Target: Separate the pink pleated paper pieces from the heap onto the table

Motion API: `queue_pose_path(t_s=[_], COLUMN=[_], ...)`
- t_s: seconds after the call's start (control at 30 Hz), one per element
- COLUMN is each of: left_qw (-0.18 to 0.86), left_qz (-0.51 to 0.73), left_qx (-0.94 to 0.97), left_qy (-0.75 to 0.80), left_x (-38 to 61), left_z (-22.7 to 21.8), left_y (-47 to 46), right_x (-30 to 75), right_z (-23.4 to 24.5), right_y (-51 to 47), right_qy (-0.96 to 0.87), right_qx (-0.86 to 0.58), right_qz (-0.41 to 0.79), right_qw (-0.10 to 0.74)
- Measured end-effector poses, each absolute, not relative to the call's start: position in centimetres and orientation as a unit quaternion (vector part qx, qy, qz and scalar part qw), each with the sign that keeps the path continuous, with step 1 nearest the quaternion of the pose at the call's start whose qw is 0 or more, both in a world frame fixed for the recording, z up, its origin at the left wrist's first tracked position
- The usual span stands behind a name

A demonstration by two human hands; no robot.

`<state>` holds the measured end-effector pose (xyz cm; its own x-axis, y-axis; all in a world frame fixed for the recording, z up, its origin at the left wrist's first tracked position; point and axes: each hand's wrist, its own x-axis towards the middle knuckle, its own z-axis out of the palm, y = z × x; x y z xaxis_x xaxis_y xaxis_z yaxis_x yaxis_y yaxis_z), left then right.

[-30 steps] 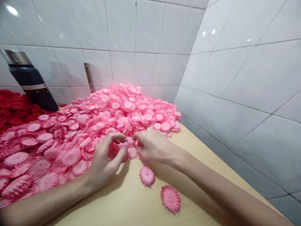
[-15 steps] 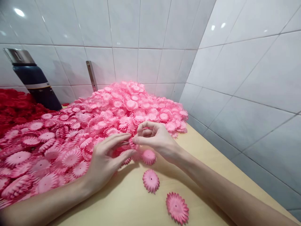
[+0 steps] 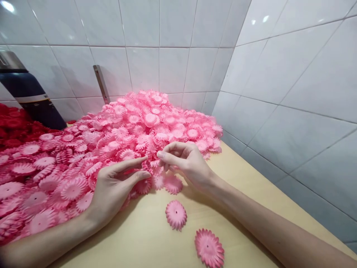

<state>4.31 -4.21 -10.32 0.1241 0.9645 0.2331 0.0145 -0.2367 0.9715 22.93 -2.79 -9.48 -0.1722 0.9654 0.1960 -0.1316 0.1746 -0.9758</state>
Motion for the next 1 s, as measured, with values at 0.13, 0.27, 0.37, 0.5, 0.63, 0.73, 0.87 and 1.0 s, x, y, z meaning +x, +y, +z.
queue_pose_path(t_s=[0.13, 0.27, 0.37, 0.5, 0.63, 0.73, 0.87, 1.0], left_qw=[0.478, 0.535, 0.546, 0.556, 0.584, 0.598, 0.613, 0.613], left_qz=[0.528, 0.543, 0.539, 0.523, 0.497, 0.483, 0.484, 0.486], left_qx=[0.561, 0.503, 0.498, 0.513, 0.525, 0.529, 0.511, 0.503], left_qy=[0.421, 0.407, 0.405, 0.392, 0.370, 0.359, 0.358, 0.366], left_x=[4.4, 4.3, 3.9, 3.4, 3.3, 3.5, 3.6, 3.6], left_z=[-10.1, -10.4, -10.8, -11.0, -11.0, -10.8, -10.5, -10.4], left_y=[-3.9, -2.9, -2.1, -1.4, -1.5, -1.7, -1.9, -1.9], right_x=[22.3, 21.6, 21.1, 20.8, 21.0, 21.1, 21.1, 21.2], right_z=[-9.7, -10.4, -11.1, -11.6, -11.7, -11.7, -11.7, -11.7], right_y=[-2.9, -1.4, -0.2, 0.2, -0.2, -0.2, -0.1, -0.2], right_qy=[-0.542, -0.500, -0.488, -0.508, -0.549, -0.544, -0.538, -0.545], right_qx=[-0.354, -0.330, -0.316, -0.318, -0.321, -0.318, -0.309, -0.295], right_qz=[0.568, 0.631, 0.658, 0.651, 0.629, 0.638, 0.654, 0.658], right_qw=[0.508, 0.492, 0.479, 0.466, 0.448, 0.442, 0.433, 0.427])
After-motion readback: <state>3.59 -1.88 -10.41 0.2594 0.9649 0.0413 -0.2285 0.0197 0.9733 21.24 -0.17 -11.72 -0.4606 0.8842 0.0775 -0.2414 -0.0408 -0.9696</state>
